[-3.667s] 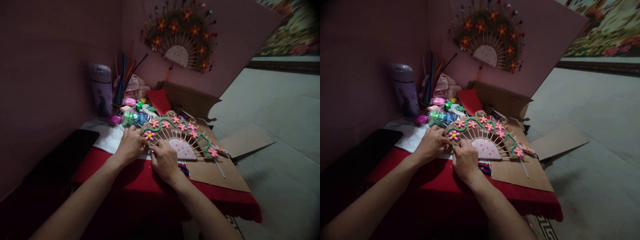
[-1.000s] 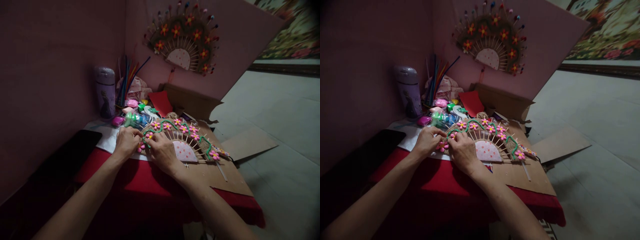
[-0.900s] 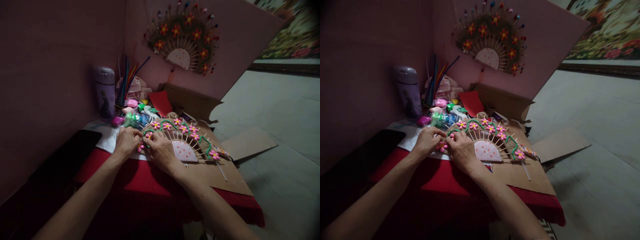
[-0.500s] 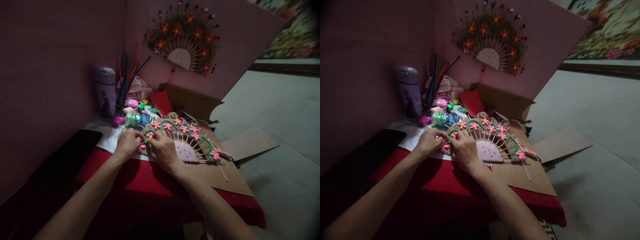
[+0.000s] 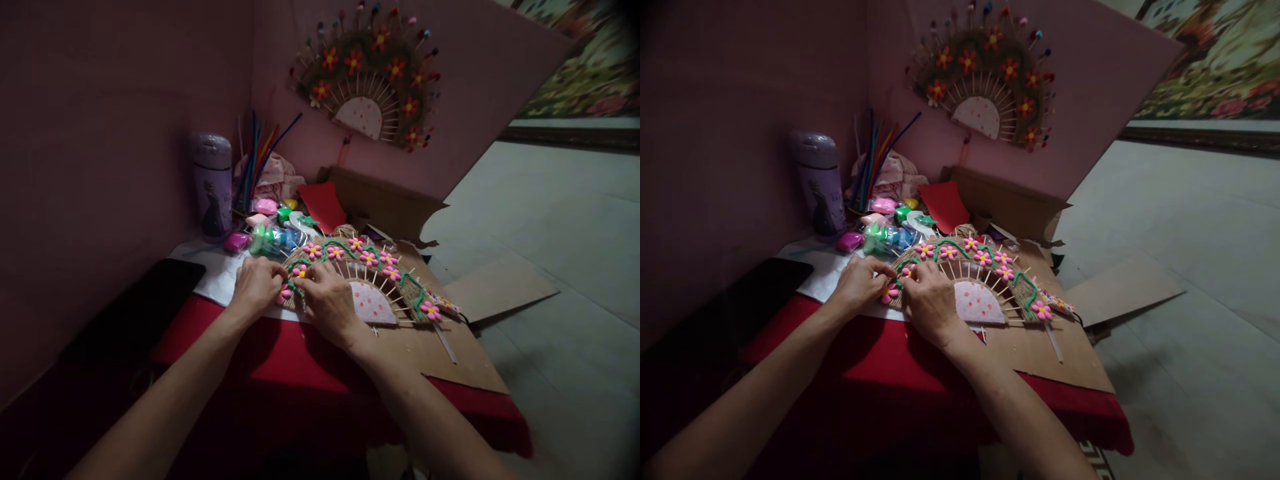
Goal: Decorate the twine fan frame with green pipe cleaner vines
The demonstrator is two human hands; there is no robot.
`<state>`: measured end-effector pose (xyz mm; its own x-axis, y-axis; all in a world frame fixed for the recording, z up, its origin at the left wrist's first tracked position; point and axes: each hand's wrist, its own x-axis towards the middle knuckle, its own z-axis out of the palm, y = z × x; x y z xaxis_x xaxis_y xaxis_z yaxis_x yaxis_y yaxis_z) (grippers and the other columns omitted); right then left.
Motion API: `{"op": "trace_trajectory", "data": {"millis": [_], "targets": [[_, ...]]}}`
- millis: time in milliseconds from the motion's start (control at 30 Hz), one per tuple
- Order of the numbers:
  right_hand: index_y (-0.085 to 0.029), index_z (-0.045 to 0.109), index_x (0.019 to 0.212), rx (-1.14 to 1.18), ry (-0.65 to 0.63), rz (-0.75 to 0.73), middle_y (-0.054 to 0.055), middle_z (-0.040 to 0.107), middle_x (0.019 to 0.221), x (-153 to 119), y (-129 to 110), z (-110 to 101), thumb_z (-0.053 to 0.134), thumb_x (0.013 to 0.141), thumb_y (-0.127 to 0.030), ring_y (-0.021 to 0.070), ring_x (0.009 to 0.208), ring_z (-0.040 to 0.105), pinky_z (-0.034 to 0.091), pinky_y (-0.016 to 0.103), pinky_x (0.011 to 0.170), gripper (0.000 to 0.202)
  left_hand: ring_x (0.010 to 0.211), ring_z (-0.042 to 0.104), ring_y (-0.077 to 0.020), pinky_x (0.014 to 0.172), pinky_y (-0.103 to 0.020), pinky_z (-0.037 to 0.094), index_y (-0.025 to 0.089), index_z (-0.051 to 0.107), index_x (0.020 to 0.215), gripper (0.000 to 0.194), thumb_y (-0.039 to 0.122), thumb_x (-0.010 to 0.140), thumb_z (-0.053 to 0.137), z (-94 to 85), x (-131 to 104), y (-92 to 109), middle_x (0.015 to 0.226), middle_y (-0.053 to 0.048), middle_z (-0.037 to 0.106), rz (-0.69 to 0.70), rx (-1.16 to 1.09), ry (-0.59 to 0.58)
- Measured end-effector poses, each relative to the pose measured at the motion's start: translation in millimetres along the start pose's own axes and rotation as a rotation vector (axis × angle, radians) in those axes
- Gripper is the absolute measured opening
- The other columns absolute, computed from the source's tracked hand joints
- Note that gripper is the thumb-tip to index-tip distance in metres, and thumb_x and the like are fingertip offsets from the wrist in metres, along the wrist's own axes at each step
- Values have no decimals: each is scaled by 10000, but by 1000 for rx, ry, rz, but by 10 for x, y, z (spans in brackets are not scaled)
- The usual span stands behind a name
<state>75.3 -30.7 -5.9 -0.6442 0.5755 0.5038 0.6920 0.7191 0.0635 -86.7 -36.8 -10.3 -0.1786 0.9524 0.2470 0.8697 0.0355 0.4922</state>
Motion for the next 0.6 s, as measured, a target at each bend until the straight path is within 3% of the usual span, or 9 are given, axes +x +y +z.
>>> {"op": "trace_trajectory", "data": {"millis": [300, 600], "targets": [[-246, 684, 970, -24, -47, -48, 87, 573, 994, -19, -8, 72, 475, 907, -306, 218, 932, 439, 382, 313, 735, 226, 904, 549, -253, 803, -358, 442, 278, 768, 838, 301, 213, 743, 490, 10, 6, -11, 918, -46, 707, 8, -18, 2], [-243, 675, 1031, 19, 22, 34, 84, 559, 953, -71, 0, 34, 501, 872, -220, 215, 931, 444, 391, 315, 755, 237, 864, 572, -211, 780, -307, 446, 260, 770, 828, 289, 209, 748, 497, -5, 12, -22, 883, -37, 709, 6, -102, 38]]}}
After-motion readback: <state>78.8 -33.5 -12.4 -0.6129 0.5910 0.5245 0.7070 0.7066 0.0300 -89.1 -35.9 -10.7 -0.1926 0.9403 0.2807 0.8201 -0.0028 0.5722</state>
